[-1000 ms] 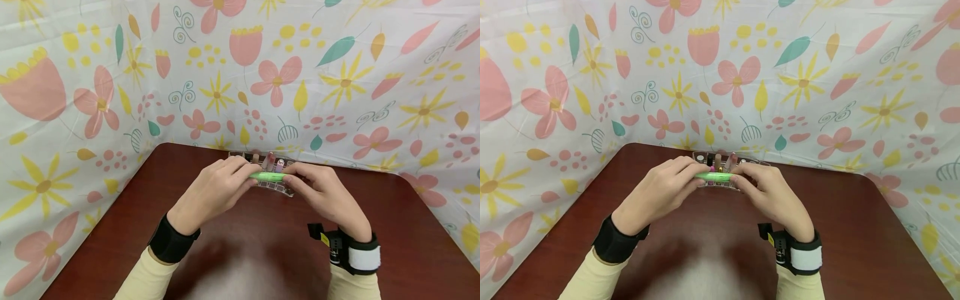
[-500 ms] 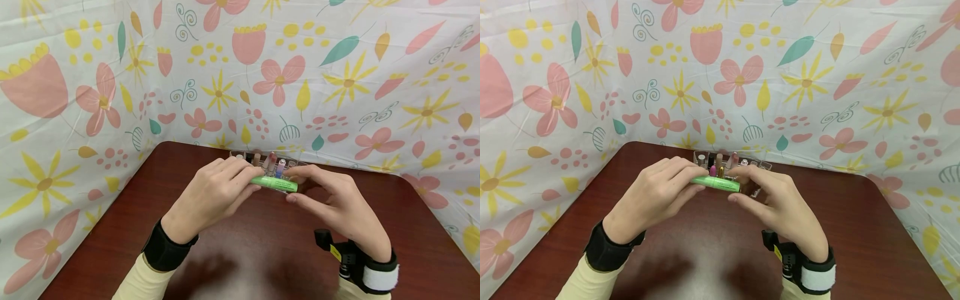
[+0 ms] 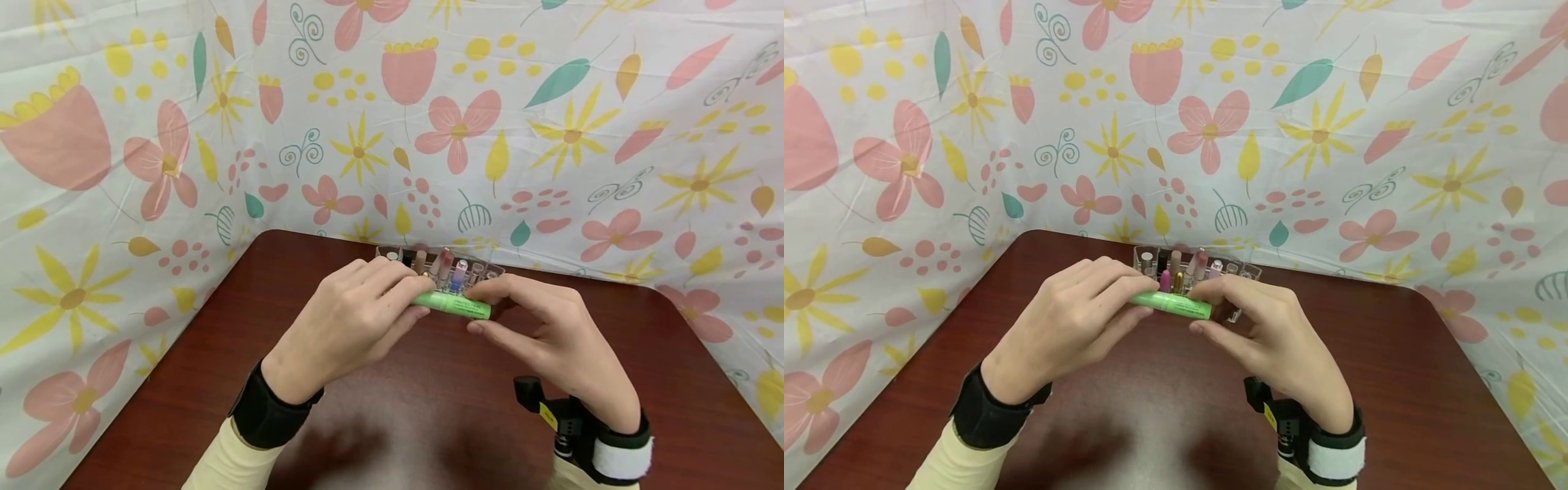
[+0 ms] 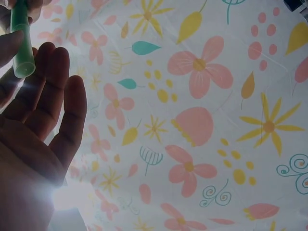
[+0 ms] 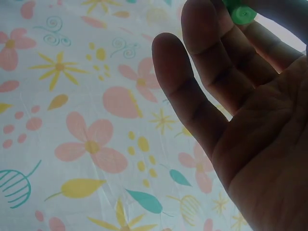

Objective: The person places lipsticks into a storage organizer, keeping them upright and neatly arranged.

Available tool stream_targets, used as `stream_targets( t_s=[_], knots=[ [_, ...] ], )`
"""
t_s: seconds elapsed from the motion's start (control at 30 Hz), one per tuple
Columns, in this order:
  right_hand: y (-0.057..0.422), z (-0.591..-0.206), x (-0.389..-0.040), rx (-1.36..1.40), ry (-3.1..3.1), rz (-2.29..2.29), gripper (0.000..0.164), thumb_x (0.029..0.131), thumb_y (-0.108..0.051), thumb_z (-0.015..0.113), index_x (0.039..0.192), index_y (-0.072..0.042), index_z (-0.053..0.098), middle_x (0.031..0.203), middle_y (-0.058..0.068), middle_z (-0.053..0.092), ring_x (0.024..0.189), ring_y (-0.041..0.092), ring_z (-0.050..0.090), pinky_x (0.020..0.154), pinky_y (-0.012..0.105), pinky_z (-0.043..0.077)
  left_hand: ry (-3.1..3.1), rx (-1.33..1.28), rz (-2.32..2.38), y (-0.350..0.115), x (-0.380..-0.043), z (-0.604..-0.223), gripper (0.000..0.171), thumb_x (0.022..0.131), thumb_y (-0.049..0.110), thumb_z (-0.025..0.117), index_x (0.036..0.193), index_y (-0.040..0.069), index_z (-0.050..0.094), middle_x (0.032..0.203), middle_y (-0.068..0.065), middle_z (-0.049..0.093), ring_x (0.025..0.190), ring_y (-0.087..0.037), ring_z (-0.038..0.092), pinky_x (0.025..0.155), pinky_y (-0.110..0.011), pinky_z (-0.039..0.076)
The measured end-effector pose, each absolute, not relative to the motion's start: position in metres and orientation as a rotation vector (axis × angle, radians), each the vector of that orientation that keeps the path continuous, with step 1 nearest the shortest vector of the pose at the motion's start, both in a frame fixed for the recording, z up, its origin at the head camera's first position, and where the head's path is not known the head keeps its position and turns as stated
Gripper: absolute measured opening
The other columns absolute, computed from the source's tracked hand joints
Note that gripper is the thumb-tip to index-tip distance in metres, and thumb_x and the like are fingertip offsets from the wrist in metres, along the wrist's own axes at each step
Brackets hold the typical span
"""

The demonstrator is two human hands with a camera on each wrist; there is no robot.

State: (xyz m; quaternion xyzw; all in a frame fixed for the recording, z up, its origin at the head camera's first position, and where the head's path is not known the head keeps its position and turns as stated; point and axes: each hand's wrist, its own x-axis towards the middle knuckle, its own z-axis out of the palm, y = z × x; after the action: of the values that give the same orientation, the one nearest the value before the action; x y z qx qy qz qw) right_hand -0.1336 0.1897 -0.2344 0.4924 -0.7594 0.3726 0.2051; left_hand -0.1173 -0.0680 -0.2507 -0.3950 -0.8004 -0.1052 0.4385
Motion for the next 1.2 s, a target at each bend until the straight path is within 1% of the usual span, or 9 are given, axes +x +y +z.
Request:
stream_targets(
  t_s=[0.17, 0.3, 0.4, 0.53, 0.67, 0.83, 1.0, 1.1, 1.2],
  knots=[
    [0.189, -0.235, -0.134, 1.39, -2.109, 1.065, 0.053, 0.067, 0.013, 0.086, 0.111, -0.012, 0.072, 0.097, -0.003, 0.073, 0.083, 0.001, 0.066, 0.077, 0.015, 0.055, -1.991, -0.957, -0.296, -0.069, -0.118, -0.25, 0.021, 0.098, 0.026, 0.068, 0.113, 0.012, 0.07, 0.103, 0.001, 0.068, 0.089, -0.015, 0.064, 0.075, -0.026, 0.05],
    [0.189, -0.236, -0.133, 1.382, -2.137, 1.085, 0.055, 0.068, 0.013, 0.086, 0.115, -0.011, 0.07, 0.1, -0.004, 0.072, 0.081, 0.001, 0.067, 0.074, 0.016, 0.056, -1.98, -0.907, -0.333, -0.07, -0.118, -0.251, 0.022, 0.097, 0.025, 0.07, 0.113, 0.01, 0.07, 0.104, -0.001, 0.068, 0.09, -0.016, 0.064, 0.076, -0.027, 0.052],
    [0.188, -0.236, -0.133, 1.376, -2.182, 1.087, 0.056, 0.071, 0.011, 0.084, 0.12, -0.01, 0.068, 0.098, -0.005, 0.071, 0.08, 0.001, 0.067, 0.074, 0.016, 0.056, -1.957, -0.867, -0.37, -0.069, -0.119, -0.251, 0.022, 0.096, 0.022, 0.07, 0.114, 0.01, 0.071, 0.107, -0.003, 0.069, 0.091, -0.017, 0.067, 0.078, -0.028, 0.055],
    [0.185, -0.238, -0.133, 1.417, -2.236, 1.086, 0.056, 0.078, 0.01, 0.079, 0.128, -0.008, 0.063, 0.095, -0.006, 0.07, 0.08, 0.002, 0.067, 0.077, 0.018, 0.056, -1.906, -0.835, -0.394, -0.066, -0.119, -0.251, 0.025, 0.095, 0.018, 0.07, 0.118, 0.009, 0.071, 0.111, -0.005, 0.069, 0.091, -0.018, 0.069, 0.078, -0.028, 0.057],
    [0.182, -0.24, -0.133, 1.454, -2.276, 1.127, 0.06, 0.081, 0.009, 0.077, 0.135, -0.007, 0.057, 0.092, -0.007, 0.071, 0.08, 0.002, 0.067, 0.077, 0.018, 0.054, -1.853, -0.843, -0.38, -0.062, -0.118, -0.251, 0.029, 0.095, 0.015, 0.069, 0.124, 0.006, 0.068, 0.117, -0.007, 0.07, 0.095, -0.018, 0.07, 0.079, -0.028, 0.057],
    [0.177, -0.244, -0.137, 1.464, -2.293, 1.088, 0.071, 0.08, 0.009, 0.078, 0.143, -0.008, 0.051, 0.085, -0.012, 0.07, 0.077, -0.002, 0.066, 0.072, 0.015, 0.051, -1.88, -0.921, -0.322, -0.057, -0.118, -0.253, 0.047, 0.092, 0.014, 0.065, 0.138, 0.007, 0.059, 0.136, -0.011, 0.064, 0.106, -0.019, 0.07, 0.08, -0.029, 0.057],
    [0.176, -0.248, -0.14, 1.435, -2.306, 1.06, 0.069, 0.078, 0.004, 0.083, 0.138, -0.011, 0.054, 0.084, -0.016, 0.07, 0.074, -0.003, 0.065, 0.068, 0.015, 0.05, -1.977, -0.982, -0.265, -0.053, -0.118, -0.259, 0.067, 0.087, 0.026, 0.07, 0.149, 0.012, 0.048, 0.153, -0.013, 0.05, 0.116, -0.021, 0.066, 0.086, -0.031, 0.057],
    [0.176, -0.248, -0.141, 1.401, -2.343, 1.039, 0.063, 0.077, -0.001, 0.086, 0.131, -0.015, 0.056, 0.085, -0.016, 0.069, 0.074, -0.003, 0.065, 0.067, 0.016, 0.051, -2.013, -0.985, -0.224, -0.052, -0.119, -0.261, 0.077, 0.084, 0.031, 0.075, 0.153, 0.014, 0.043, 0.158, -0.011, 0.045, 0.114, -0.02, 0.066, 0.085, -0.03, 0.055],
    [0.176, -0.248, -0.142, 1.38, -2.362, 1.005, 0.061, 0.076, 0.0, 0.086, 0.127, -0.014, 0.055, 0.087, -0.013, 0.068, 0.074, -0.001, 0.067, 0.068, 0.017, 0.053, -2.017, -0.983, -0.195, -0.051, -0.12, -0.263, 0.081, 0.084, 0.031, 0.076, 0.155, 0.014, 0.041, 0.16, -0.011, 0.043, 0.109, -0.018, 0.067, 0.087, -0.031, 0.056]
  ],
)
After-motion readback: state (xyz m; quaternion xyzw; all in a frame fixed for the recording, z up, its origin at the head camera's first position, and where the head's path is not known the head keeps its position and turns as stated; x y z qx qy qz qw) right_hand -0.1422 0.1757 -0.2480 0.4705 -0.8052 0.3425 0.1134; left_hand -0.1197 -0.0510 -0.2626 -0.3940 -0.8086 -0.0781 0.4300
